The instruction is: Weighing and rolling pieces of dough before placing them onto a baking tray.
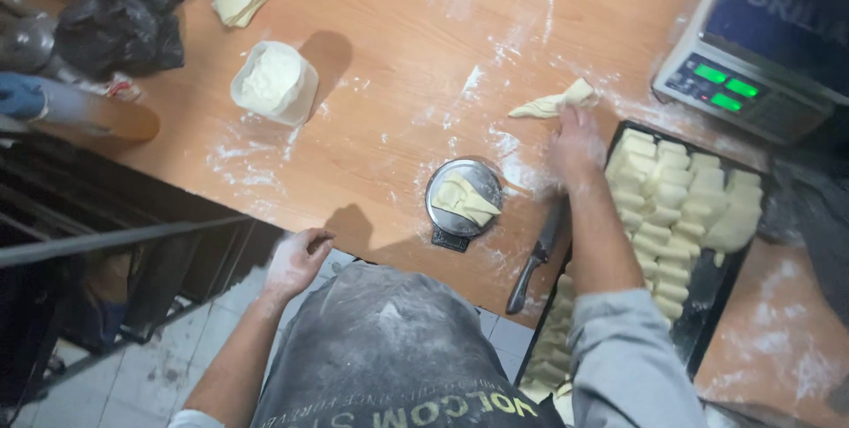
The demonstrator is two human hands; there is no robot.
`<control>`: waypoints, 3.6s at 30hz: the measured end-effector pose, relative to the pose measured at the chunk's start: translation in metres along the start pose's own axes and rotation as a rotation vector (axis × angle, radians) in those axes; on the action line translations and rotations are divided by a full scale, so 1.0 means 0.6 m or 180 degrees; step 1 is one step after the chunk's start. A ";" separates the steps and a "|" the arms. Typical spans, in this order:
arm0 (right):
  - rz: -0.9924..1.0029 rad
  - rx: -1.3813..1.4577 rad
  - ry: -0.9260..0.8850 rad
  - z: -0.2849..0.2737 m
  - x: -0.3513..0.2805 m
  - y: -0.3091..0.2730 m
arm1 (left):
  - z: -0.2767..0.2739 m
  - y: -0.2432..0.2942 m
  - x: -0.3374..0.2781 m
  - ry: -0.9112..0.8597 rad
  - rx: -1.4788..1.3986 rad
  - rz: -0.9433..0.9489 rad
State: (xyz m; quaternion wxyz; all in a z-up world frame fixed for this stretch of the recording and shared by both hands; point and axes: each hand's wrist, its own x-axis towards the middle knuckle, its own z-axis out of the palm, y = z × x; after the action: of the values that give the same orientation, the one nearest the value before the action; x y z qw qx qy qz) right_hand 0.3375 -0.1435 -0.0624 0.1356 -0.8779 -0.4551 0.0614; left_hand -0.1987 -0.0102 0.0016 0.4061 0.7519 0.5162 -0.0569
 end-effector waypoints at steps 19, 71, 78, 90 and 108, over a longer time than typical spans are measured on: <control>0.1254 0.3405 -0.0526 -0.140 0.056 -0.216 | 0.013 0.148 0.009 -0.0035 -0.0434 -0.0415; 0.1847 0.2465 -0.0588 -0.008 -0.419 -0.121 | 0.165 0.277 0.118 -0.0085 0.2182 0.3503; 0.2078 0.3083 -0.0542 0.043 -0.444 -0.080 | 0.185 0.270 0.153 -0.0191 0.2258 0.3413; 0.2837 0.2617 0.0026 0.011 -0.433 -0.132 | 0.131 0.399 0.200 -0.0969 0.2907 0.1913; 0.2223 0.5836 0.2265 -0.131 -0.461 0.013 | 0.437 0.634 0.124 -0.3195 -0.1491 0.0705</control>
State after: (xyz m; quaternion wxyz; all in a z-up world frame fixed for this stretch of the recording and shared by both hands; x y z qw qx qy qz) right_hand 0.2018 -0.3874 0.0062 0.8510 -0.4886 0.1115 0.1570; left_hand 0.2359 -0.1839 0.0003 0.7614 0.5721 0.1766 -0.2486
